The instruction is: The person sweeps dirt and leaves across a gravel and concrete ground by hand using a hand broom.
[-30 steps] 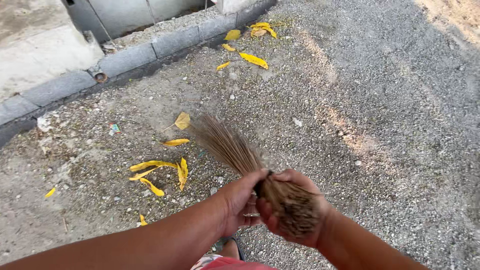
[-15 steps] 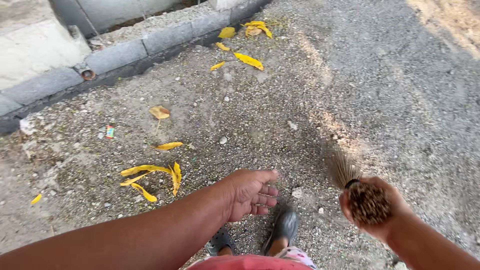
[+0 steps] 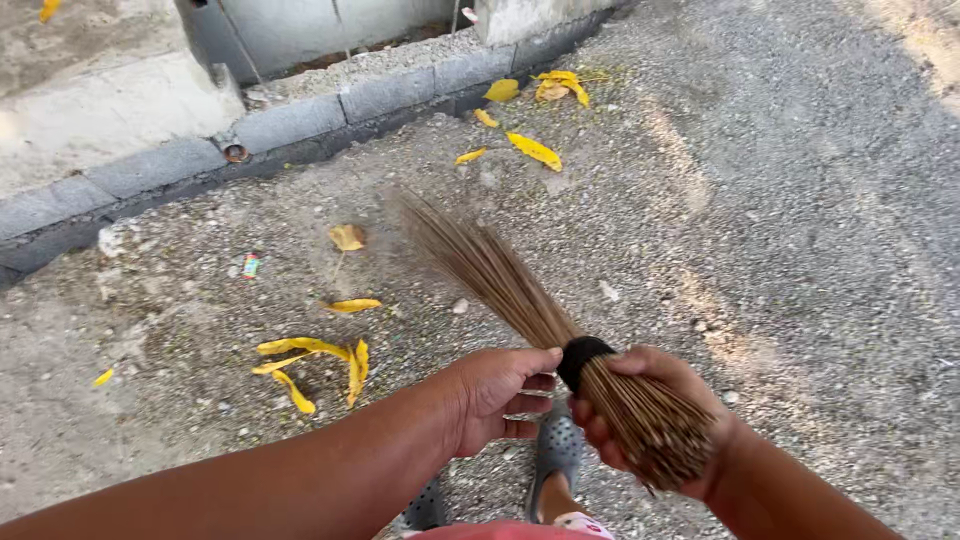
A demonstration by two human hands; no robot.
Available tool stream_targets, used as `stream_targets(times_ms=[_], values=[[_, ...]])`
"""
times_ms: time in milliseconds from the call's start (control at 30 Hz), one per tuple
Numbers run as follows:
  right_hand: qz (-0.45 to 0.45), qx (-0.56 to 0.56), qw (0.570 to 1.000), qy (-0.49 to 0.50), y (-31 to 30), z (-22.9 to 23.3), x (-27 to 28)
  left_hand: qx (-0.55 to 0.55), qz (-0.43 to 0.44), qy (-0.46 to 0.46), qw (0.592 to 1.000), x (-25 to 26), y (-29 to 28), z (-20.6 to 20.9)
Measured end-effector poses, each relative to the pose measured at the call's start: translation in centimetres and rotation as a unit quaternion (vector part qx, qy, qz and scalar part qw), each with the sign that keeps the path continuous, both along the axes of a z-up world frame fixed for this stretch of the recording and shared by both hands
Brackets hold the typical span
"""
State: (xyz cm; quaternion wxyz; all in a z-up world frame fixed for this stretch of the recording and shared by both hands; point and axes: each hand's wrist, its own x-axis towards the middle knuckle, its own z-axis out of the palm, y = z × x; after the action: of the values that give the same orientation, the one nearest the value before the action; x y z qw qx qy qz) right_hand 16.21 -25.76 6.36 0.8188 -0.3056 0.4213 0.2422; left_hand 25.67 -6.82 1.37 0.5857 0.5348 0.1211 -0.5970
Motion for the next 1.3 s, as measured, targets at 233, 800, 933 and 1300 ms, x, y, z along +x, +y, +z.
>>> stream_targets(times_ms=[233, 800, 933, 1300], values=[[-0.102, -0.125, 0.983, 0.086, -14.5, -0.6, -2.9, -0.027, 0.021, 0.004, 0.999, 1.4, -7.1, 0.3], [0.199, 0.048, 0.979, 0.016, -4.3, 0.2, 15.0, 0.061, 0.325, 0.024, 0.944, -0.1, -5.7, 1.3], [0.323, 0.083, 0.943, 0.001, -3.3, 3.5, 14.2, 0.038, 0.376, 0.014, 0.926, 0.1, -5.1, 2.4], [0.486, 0.237, 0.827, 0.154, 11.2, 3.0, 8.3, -0.101, 0.632, 0.113, 0.76, -8.2, 5.3, 4.1]])
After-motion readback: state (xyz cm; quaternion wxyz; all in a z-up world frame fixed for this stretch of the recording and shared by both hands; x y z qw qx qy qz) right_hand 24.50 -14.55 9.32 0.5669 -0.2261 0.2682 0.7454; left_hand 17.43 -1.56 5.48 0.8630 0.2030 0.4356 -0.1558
